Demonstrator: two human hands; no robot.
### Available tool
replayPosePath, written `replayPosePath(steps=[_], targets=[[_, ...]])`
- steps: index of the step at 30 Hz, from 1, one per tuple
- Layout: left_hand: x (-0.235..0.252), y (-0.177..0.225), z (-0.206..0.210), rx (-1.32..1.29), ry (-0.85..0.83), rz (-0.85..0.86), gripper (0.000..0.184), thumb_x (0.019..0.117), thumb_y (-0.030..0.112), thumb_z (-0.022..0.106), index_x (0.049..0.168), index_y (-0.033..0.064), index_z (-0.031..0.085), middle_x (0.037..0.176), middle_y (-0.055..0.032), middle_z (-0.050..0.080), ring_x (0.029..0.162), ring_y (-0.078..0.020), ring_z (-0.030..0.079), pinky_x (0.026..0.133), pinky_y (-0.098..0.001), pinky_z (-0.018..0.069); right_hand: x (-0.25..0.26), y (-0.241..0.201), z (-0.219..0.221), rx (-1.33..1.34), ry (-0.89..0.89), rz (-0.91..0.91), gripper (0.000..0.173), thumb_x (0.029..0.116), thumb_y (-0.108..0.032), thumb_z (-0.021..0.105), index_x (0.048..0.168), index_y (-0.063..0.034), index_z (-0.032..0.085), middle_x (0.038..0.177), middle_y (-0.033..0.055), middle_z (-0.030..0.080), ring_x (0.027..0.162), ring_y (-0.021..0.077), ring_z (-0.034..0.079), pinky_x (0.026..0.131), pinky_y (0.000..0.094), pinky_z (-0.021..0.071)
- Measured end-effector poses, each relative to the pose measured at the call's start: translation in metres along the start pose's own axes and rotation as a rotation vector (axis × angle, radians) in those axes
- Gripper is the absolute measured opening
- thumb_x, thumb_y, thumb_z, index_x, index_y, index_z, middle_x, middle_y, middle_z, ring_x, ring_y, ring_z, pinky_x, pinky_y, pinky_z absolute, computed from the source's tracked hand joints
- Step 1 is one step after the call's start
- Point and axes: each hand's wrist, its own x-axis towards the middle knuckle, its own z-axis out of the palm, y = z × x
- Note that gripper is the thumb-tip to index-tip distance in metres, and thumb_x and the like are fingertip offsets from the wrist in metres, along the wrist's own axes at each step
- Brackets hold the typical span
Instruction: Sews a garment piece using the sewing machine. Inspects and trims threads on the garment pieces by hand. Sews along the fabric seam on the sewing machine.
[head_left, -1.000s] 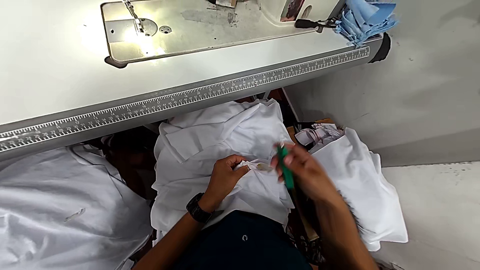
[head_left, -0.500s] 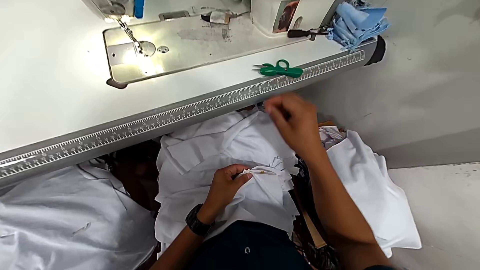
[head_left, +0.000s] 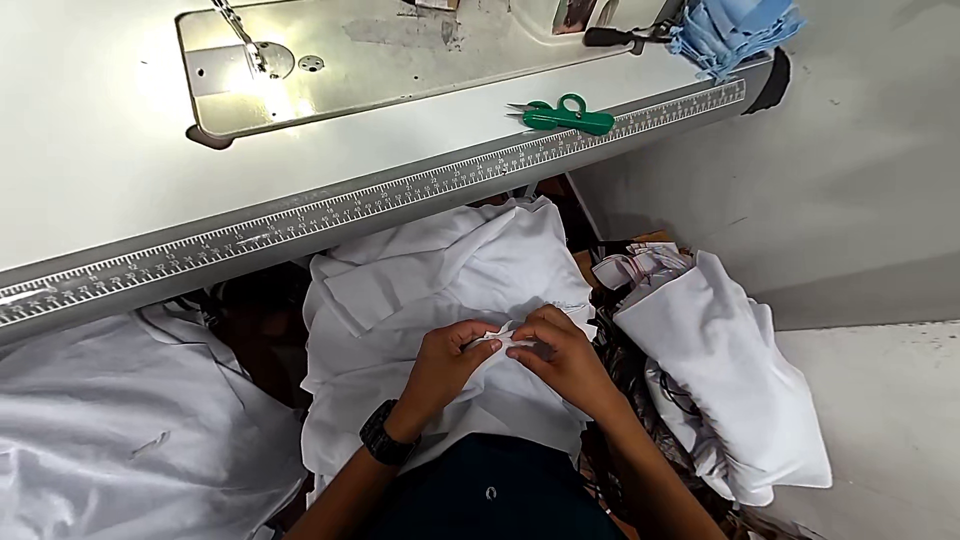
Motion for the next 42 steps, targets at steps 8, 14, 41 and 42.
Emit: replayPosePath(steps=[8,14,41,42], targets=[[-0.002,0.003,-0.006,-0.018,-0.025,0.008,0.014,0.0952,0.011,0.073,0.109,0.0128,0.076,0.08,0.0011,0.072,0.064,-0.0077,0.064,0.058,-0.0237,0.0528,-0.016,-0.007,-0.011,-0.072,-0.043,0.1,0.014,0.1001,-0.026,0.066,0.1,-0.0156,0.075,0.082,-0.0063,0.066,0.065,0.0036,0.059,0.059,0.0245,0.0528],[0.002,0.001,-0.005,-0.045,-0.055,0.034,0.015,0.0959,0.01,0.071,0.11,0.0102,0.075,0.078,0.0008,0.072,0.064,-0.0066,0.064,0.059,-0.0229,0.0533,-0.022,-0.014,0.001,-0.196,0.116,0.003,0.017,0.0968,-0.03,0.07,0.096,-0.0161,0.079,0.097,-0.0008,0.066,0.091,0.0115,0.062,0.079,0.0302,0.0541],[0.008,-0.003,0.002,0.049,0.017,0.26,0.011,0.0974,0.021,0.069,0.1,0.0128,0.077,0.097,0.0033,0.073,0.092,-0.0061,0.069,0.081,-0.0247,0.0584,-0.009,-0.018,-0.029,0.234,0.035,0.138,0.01,0.0912,-0.011,0.076,0.096,-0.009,0.067,0.094,0.0012,0.07,0.08,0.0108,0.068,0.069,0.0267,0.0611],[0.008,-0.003,0.002,0.053,0.015,0.275,0.012,0.0978,0.02,0.068,0.1,0.0124,0.077,0.096,0.0035,0.073,0.09,-0.0053,0.068,0.079,-0.0232,0.0578,-0.009,-0.017,-0.03,0.215,0.03,0.133,0.013,0.0919,-0.011,0.076,0.101,-0.0089,0.067,0.091,0.0004,0.07,0.077,0.01,0.068,0.067,0.026,0.0601]])
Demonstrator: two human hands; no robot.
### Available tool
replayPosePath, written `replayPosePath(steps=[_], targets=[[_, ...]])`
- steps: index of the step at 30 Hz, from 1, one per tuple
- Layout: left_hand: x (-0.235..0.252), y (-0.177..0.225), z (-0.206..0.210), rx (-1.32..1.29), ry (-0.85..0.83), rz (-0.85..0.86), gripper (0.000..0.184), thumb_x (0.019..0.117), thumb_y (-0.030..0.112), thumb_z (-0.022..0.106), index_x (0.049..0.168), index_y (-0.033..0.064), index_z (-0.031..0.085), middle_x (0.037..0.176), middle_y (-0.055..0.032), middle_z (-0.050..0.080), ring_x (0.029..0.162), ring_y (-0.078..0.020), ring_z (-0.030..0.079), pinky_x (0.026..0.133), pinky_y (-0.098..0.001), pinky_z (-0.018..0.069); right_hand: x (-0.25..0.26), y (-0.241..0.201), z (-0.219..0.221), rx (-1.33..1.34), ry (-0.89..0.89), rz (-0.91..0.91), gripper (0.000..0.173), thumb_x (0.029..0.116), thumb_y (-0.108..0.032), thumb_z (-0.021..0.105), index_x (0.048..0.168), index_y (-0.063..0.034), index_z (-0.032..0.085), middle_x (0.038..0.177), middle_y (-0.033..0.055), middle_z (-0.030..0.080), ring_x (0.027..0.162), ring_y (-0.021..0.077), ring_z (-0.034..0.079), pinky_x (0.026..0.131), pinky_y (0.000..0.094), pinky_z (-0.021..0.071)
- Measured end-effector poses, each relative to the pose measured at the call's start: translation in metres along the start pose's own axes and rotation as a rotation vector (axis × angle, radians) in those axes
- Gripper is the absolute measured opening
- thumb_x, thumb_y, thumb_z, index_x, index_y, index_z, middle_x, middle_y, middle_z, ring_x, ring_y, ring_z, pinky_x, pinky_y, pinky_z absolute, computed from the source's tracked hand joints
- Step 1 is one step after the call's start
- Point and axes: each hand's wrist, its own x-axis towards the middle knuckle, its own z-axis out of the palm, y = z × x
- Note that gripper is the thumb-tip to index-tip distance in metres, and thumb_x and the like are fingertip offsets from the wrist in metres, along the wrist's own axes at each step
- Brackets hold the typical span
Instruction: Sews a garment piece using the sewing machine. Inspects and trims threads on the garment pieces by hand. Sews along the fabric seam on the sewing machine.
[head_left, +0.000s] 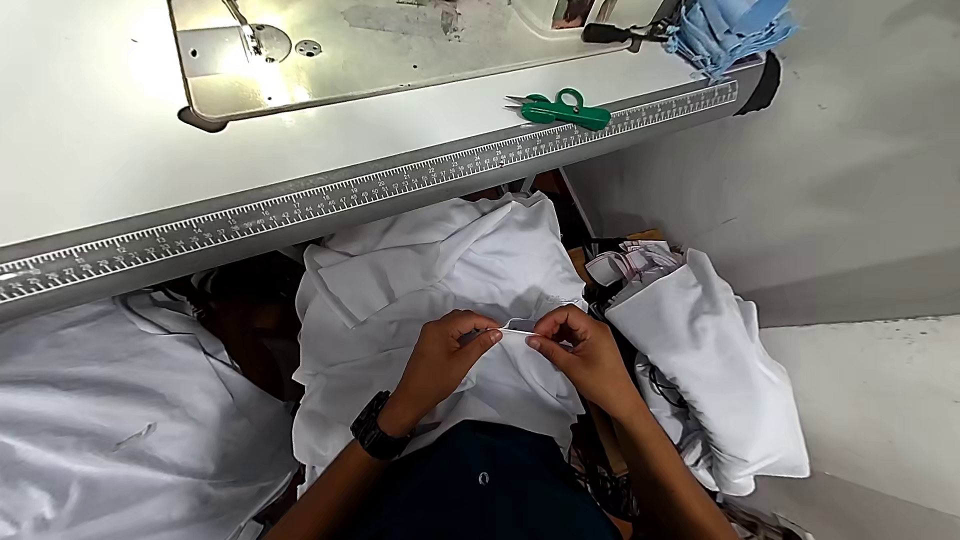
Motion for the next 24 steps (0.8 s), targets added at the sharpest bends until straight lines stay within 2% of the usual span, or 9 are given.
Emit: replayPosePath(steps=[2,4,7,10,13,15,17,20,24], targets=[[-0.002,0.0,0.0,0.013,0.003,0.026,0.011,0.0977,0.019,0.068,0.1,0.0124,0.077,0.094,0.0042,0.072,0.086,-0.0042,0.067,0.076,-0.0211,0.0576,0.002,0.002,-0.002,-0.065,-0.016,-0.049,0.016,0.0937,-0.013,0.074,0.109,-0.008,0.071,0.09,-0.0005,0.068,0.074,0.0073,0.064,0.065,0.0228,0.0572],[-0.003,0.0,0.0,0.036,0.011,0.031,0.011,0.0972,0.019,0.07,0.101,0.0131,0.077,0.093,0.0046,0.072,0.084,-0.004,0.067,0.074,-0.0206,0.0577,0.003,0.003,-0.002,-0.145,-0.023,-0.097,0.01,0.0953,-0.015,0.072,0.103,-0.0106,0.076,0.087,-0.0022,0.064,0.072,0.0044,0.059,0.062,0.0196,0.0523],[-0.005,0.0,-0.001,0.054,-0.002,0.019,0.009,0.0958,0.018,0.072,0.103,0.0135,0.077,0.094,0.0048,0.071,0.083,-0.0045,0.067,0.072,-0.0208,0.0576,0.005,0.006,-0.002,-0.167,-0.051,-0.139,0.007,0.0959,-0.013,0.07,0.098,-0.0107,0.076,0.088,-0.0014,0.063,0.075,0.0049,0.059,0.065,0.0201,0.0531],[-0.004,-0.004,-0.003,0.06,-0.022,0.045,0.012,0.0916,0.018,0.075,0.103,0.0147,0.076,0.096,0.0052,0.072,0.088,-0.0054,0.068,0.077,-0.0231,0.0586,0.009,0.014,-0.002,-0.173,-0.085,-0.17,0.008,0.0962,-0.015,0.069,0.098,-0.0109,0.076,0.109,0.0012,0.065,0.102,0.0112,0.062,0.087,0.0289,0.056],[-0.006,-0.003,-0.002,0.075,-0.008,0.039,0.01,0.0913,0.017,0.074,0.101,0.0154,0.076,0.097,0.0047,0.071,0.091,-0.007,0.067,0.08,-0.0256,0.0585,0.016,0.018,0.0,-0.163,-0.139,-0.203,0.009,0.0965,-0.015,0.068,0.092,-0.0106,0.074,0.133,0.0036,0.064,0.13,0.0186,0.055,0.109,0.039,0.0477],[-0.008,0.0,-0.002,0.094,0.002,0.022,0.008,0.093,0.016,0.073,0.101,0.0157,0.074,0.097,0.0045,0.07,0.09,-0.0072,0.066,0.078,-0.0253,0.0574,0.022,0.02,0.0,-0.121,-0.193,-0.253,0.012,0.0965,-0.013,0.065,0.089,-0.0084,0.073,0.135,0.0062,0.064,0.137,0.0215,0.052,0.116,0.0421,0.0424],[-0.008,-0.001,-0.002,0.107,0.019,0.031,0.007,0.0938,0.016,0.072,0.101,0.0156,0.074,0.1,0.0041,0.07,0.096,-0.0081,0.066,0.082,-0.0266,0.0566,0.025,0.023,0.0,-0.059,-0.222,-0.267,0.01,0.0955,-0.01,0.066,0.09,-0.0062,0.072,0.127,0.0067,0.068,0.128,0.0194,0.058,0.111,0.0385,0.0478],[-0.006,-0.003,-0.006,0.12,0.039,0.083,0.007,0.094,0.016,0.071,0.099,0.0146,0.076,0.108,0.0028,0.071,0.111,-0.012,0.064,0.095,-0.0326,0.0553,0.025,0.024,0.0,0.009,-0.213,-0.242,0.005,0.095,-0.006,0.068,0.095,-0.0033,0.073,0.108,0.0056,0.07,0.101,0.0117,0.068,0.088,0.0275,0.0587],[-0.008,-0.003,-0.011,0.132,0.061,0.083,0.006,0.0946,0.017,0.071,0.099,0.0147,0.075,0.105,0.0033,0.071,0.106,-0.0099,0.066,0.092,-0.0299,0.0565,0.023,0.014,0.002,-0.04,-0.144,-0.253,0.005,0.0934,-0.007,0.072,0.096,-0.004,0.075,0.104,0.004,0.071,0.094,0.0096,0.069,0.082,0.0254,0.0607]])
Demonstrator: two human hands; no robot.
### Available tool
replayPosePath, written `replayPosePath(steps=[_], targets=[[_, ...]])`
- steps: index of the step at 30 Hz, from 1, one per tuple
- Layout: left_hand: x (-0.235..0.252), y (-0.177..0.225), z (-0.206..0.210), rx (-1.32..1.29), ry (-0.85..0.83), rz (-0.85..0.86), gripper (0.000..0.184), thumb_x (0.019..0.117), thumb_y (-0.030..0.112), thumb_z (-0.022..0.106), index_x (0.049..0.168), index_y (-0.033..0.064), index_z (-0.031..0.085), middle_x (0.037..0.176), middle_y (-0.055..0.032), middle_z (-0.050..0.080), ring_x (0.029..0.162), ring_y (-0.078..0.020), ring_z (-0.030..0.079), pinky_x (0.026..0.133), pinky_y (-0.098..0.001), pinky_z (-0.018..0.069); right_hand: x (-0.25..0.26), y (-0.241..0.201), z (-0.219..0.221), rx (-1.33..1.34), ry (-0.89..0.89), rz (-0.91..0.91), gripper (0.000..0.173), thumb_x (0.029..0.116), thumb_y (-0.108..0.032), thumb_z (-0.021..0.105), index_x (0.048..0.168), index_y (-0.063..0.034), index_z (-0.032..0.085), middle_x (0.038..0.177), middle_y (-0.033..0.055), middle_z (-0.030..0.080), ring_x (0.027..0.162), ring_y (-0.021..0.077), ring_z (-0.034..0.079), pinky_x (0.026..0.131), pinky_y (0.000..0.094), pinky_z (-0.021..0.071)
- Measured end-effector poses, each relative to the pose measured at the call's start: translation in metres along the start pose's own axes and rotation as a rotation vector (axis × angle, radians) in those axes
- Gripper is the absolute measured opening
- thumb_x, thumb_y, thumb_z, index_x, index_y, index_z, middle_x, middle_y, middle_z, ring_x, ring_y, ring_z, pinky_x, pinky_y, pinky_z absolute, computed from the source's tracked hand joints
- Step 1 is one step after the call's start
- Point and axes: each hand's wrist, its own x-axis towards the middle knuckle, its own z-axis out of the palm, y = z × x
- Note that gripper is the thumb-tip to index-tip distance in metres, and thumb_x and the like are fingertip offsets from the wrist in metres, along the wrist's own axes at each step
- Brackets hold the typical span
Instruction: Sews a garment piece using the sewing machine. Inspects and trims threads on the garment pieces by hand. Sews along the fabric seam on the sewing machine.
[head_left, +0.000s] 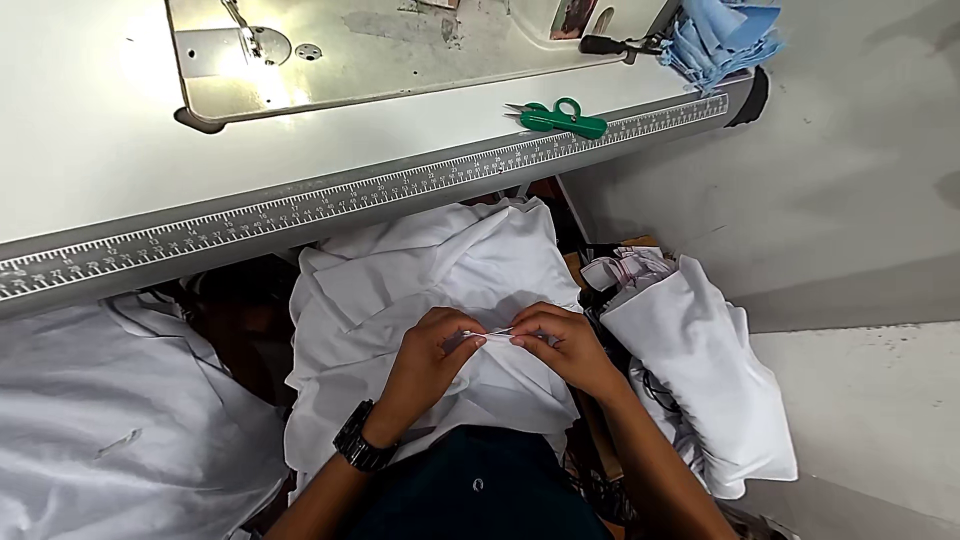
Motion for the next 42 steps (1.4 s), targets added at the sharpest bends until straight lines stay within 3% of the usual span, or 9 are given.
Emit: replayPosePath(steps=[9,16,21,28,30,32,35,39,42], targets=[[0.0,0.007,0.0,0.06,0.078,0.157,0.011,0.0964,0.019,0.068,0.098,0.0123,0.077,0.106,0.0016,0.072,0.108,-0.0117,0.066,0.095,-0.033,0.0554,0.003,-0.023,-0.004,-0.179,0.057,-0.072,0.007,0.0935,-0.012,0.073,0.095,-0.0063,0.077,0.102,0.0023,0.072,0.094,0.0087,0.069,0.083,0.0237,0.0599],[-0.004,0.023,-0.008,-0.167,0.151,0.096,0.011,0.1012,0.014,0.061,0.105,0.01,0.071,0.099,0.0024,0.067,0.08,-0.0051,0.063,0.068,-0.0195,0.0552,0.015,-0.042,-0.001,-0.094,0.115,-0.093,0.009,0.0923,-0.011,0.074,0.087,-0.0046,0.071,0.099,0.0032,0.071,0.086,0.0069,0.068,0.073,0.0211,0.0598],[-0.01,0.049,-0.028,-0.062,0.295,0.283,0.013,0.1036,0.015,0.057,0.105,0.0084,0.069,0.096,0.0022,0.063,0.08,-0.0021,0.06,0.068,-0.0161,0.0524,0.037,-0.081,-0.001,-0.074,0.139,-0.203,0.013,0.0879,-0.007,0.074,0.079,-0.0061,0.064,0.092,0.0016,0.068,0.078,0.0039,0.064,0.065,0.0169,0.0567],[-0.047,0.077,-0.133,0.383,0.733,0.451,0.016,0.1066,0.022,0.054,0.11,0.0158,0.068,0.108,0.0043,0.066,0.105,-0.003,0.062,0.091,-0.021,0.0527,0.117,-0.178,0.062,-0.05,0.017,-0.516,0.013,0.0963,-0.007,0.065,0.103,-0.0089,0.076,0.089,0.0036,0.065,0.077,0.0079,0.063,0.067,0.0221,0.0559],[-0.042,0.093,-0.193,0.702,0.825,0.453,0.019,0.1062,0.017,0.052,0.106,0.0044,0.066,0.104,-0.0093,0.065,0.102,-0.015,0.063,0.09,-0.0289,0.0515,0.161,-0.202,0.102,0.002,0.081,-0.572,0.016,0.0948,-0.004,0.064,0.103,-0.0084,0.078,0.091,0.0063,0.065,0.076,0.0107,0.064,0.064,0.0243,0.0568],[-0.013,0.124,-0.248,1.002,0.76,0.381,0.027,0.1045,0.014,0.051,0.104,-0.0068,0.069,0.1,-0.0259,0.067,0.098,-0.0389,0.064,0.087,-0.0495,0.0503,0.213,-0.213,0.131,0.108,0.182,-0.515,0.018,0.0932,-0.001,0.065,0.105,-0.0054,0.078,0.091,0.0078,0.064,0.074,0.012,0.063,0.061,0.0262,0.056],[0.08,0.135,-0.304,1.118,0.386,0.232,0.024,0.1036,0.011,0.052,0.104,-0.006,0.069,0.1,-0.029,0.066,0.101,-0.051,0.062,0.085,-0.0648,0.0492,0.282,-0.195,0.147,0.057,0.299,-0.293,0.021,0.0985,-0.006,0.062,0.114,-0.0063,0.075,0.095,0.009,0.063,0.076,0.0145,0.062,0.062,0.0285,0.055],[0.19,0.038,-0.313,0.85,-0.037,0.115,0.017,0.1006,0.011,0.06,0.104,0.0012,0.073,0.103,-0.0186,0.071,0.104,-0.0382,0.067,0.093,-0.0588,0.0523,0.316,-0.132,0.138,-0.293,0.24,0.014,0.022,0.1034,-0.016,0.058,0.117,-0.0062,0.072,0.1,0.0161,0.064,0.078,0.0279,0.067,0.065,0.0436,0.0586],[0.218,-0.011,-0.294,0.687,-0.08,0.14,0.018,0.1016,0.016,0.059,0.104,0.006,0.074,0.101,-0.0115,0.072,0.1,-0.0292,0.069,0.092,-0.0524,0.0544,0.326,-0.108,0.124,-0.502,0.158,0.123,0.021,0.1032,-0.016,0.059,0.116,-0.0082,0.074,0.099,0.0145,0.063,0.071,0.0266,0.066,0.059,0.0419,0.0579]])
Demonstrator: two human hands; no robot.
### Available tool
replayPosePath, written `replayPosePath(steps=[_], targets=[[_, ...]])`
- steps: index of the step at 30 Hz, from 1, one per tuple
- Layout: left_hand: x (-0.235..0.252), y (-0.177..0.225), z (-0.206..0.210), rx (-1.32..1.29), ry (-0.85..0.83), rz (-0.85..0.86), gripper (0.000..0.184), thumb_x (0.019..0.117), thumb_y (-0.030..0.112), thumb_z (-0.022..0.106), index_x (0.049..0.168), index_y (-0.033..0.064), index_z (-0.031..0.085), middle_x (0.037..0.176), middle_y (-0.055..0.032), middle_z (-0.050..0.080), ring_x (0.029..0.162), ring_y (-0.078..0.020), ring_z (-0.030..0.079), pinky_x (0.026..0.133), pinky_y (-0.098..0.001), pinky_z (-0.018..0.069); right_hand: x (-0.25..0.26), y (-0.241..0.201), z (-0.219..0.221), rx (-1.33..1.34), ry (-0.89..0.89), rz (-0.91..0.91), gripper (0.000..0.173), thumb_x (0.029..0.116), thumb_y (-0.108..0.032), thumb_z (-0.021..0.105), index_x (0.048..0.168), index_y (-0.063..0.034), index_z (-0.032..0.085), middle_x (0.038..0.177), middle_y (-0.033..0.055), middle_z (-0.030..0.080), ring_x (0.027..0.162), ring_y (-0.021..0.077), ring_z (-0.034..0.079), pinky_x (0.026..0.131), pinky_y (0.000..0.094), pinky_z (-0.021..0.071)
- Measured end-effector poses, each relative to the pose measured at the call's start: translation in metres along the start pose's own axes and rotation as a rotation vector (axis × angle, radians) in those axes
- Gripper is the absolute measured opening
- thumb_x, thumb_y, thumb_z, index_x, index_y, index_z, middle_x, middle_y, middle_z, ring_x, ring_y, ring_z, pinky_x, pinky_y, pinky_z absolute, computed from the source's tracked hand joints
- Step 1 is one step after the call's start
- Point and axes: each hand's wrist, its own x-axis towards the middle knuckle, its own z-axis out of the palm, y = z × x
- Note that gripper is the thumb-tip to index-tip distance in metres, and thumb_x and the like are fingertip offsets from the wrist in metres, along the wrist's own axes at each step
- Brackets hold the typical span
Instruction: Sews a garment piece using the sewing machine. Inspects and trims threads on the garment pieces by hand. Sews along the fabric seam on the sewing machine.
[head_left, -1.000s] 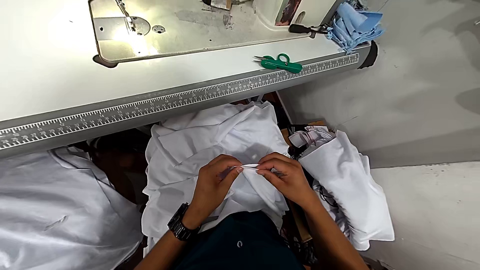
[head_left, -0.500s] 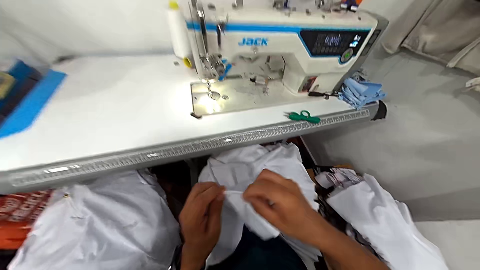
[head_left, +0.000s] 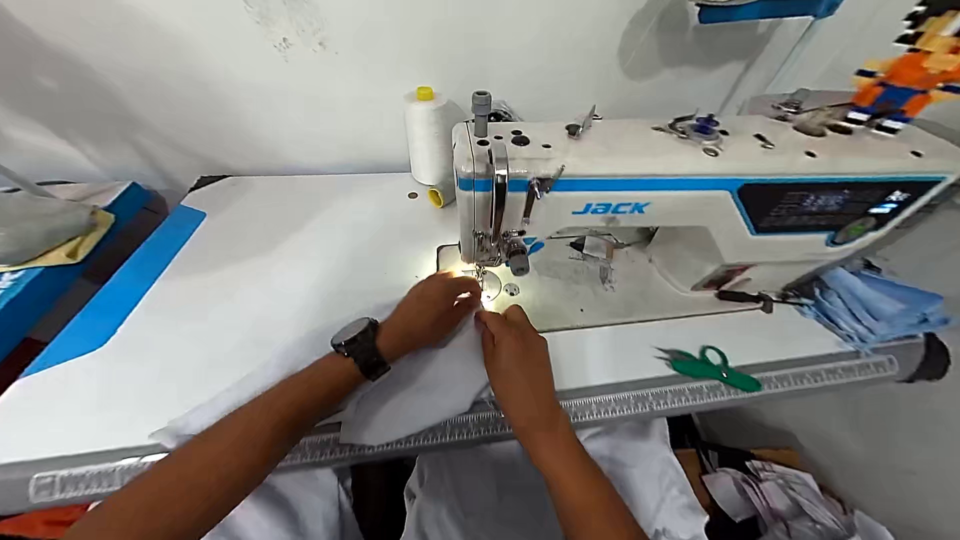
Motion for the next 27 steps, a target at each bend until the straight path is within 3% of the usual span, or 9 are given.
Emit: replayPosePath(steps=[4,8,14,17,21,25,27], targets=[[0.004,-0.003,0.01,-0.037,0.063,-0.048,0.02,0.1004,0.024,0.065,0.109,0.0076,0.072,0.103,-0.008,0.072,0.098,-0.0235,0.07,0.089,-0.0463,0.0567,0.016,0.007,-0.002,-0.122,-0.119,0.004,0.027,0.0989,-0.009,0.063,0.123,-0.011,0.074,0.098,0.0121,0.061,0.065,0.0212,0.064,0.056,0.0352,0.0571],[-0.005,0.0,0.0,0.012,0.073,-0.073,0.019,0.0984,0.021,0.065,0.11,0.0066,0.068,0.102,-0.007,0.07,0.097,-0.0212,0.069,0.087,-0.0417,0.0571,0.021,0.008,-0.003,-0.16,-0.18,-0.022,0.034,0.0968,-0.008,0.065,0.13,-0.0135,0.072,0.095,0.0097,0.06,0.063,0.0187,0.062,0.052,0.0317,0.055],[-0.004,-0.008,0.007,-0.006,0.163,-0.041,0.016,0.0974,0.026,0.063,0.1,0.0147,0.075,0.097,0.0008,0.07,0.094,-0.0135,0.067,0.083,-0.034,0.0553,0.021,0.008,0.001,-0.19,-0.136,-0.017,0.039,0.0886,-0.005,0.069,0.127,-0.0125,0.074,0.09,0.0074,0.061,0.06,0.0164,0.061,0.048,0.0287,0.0526],[0.002,-0.013,0.005,-0.019,0.16,-0.023,0.017,0.0959,0.027,0.064,0.097,0.0159,0.077,0.087,0.0027,0.067,0.086,-0.0114,0.065,0.077,-0.0312,0.0526,0.027,0.003,0.0,-0.25,-0.168,0.018,0.041,0.0891,-0.007,0.07,0.129,-0.0121,0.072,0.093,0.0085,0.061,0.06,0.0168,0.062,0.048,0.0284,0.0528],[0.01,-0.012,-0.001,-0.05,0.184,-0.042,0.016,0.0894,0.024,0.069,0.079,0.0131,0.072,0.073,0.0036,0.059,0.07,-0.0075,0.058,0.063,-0.0254,0.0468,0.035,0.0,0.001,-0.276,-0.169,0.027,0.037,0.0916,-0.009,0.068,0.129,-0.0117,0.073,0.093,0.0086,0.062,0.059,0.0165,0.062,0.048,0.0283,0.0527],[0.013,-0.017,-0.001,-0.007,0.189,-0.033,0.017,0.0901,0.025,0.07,0.081,0.0108,0.071,0.082,-0.0009,0.063,0.083,-0.0136,0.063,0.073,-0.0313,0.0507,0.038,-0.003,0.006,-0.282,-0.136,0.041,0.037,0.0896,-0.007,0.069,0.126,-0.0115,0.074,0.093,0.0088,0.063,0.059,0.0161,0.063,0.047,0.0283,0.0523],[0.013,-0.016,0.0,0.042,0.208,-0.012,0.018,0.0898,0.024,0.069,0.079,0.0098,0.07,0.082,-0.003,0.064,0.082,-0.0172,0.064,0.071,-0.0343,0.0512,0.038,-0.003,0.007,-0.289,-0.127,0.042,0.036,0.0897,-0.008,0.069,0.125,-0.0104,0.075,0.094,0.0094,0.063,0.059,0.0163,0.063,0.047,0.0289,0.0526]])
